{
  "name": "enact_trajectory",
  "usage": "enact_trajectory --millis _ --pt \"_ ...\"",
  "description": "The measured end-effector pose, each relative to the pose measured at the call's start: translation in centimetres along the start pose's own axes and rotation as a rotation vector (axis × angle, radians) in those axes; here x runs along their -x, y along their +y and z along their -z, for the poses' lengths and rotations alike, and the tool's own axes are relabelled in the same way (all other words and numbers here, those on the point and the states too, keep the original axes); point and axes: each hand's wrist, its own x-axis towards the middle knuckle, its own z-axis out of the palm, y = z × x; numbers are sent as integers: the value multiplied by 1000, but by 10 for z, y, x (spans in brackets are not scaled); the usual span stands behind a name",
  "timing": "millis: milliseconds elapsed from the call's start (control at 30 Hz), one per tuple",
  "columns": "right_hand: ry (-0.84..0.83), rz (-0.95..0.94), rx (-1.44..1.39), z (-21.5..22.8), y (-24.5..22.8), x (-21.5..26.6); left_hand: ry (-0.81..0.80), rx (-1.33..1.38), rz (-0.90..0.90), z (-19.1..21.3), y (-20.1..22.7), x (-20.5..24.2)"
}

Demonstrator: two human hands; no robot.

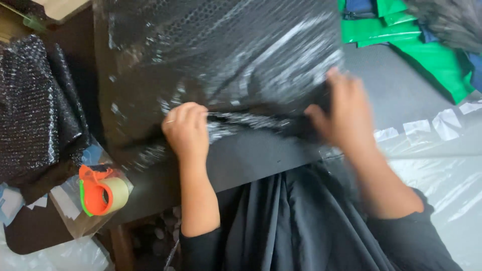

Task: Wrapping a flat object in black bubble wrap and securing it with adhesive tape using a dispenser.

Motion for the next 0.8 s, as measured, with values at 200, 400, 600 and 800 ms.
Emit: enact_trajectory --millis 200,400,600,800 --pt "-551 569 -456 0 -93 31 -243 -60 680 65 -32 15" --pt "-134 460 -411 -6 -50 -87 -137 221 503 99 -2 68" --pt "-26 -32 -177 -112 89 -187 -297 135 348 68 50 87" --pt "-227 -118 98 -78 40 -122 -261 138 244 80 -13 81"
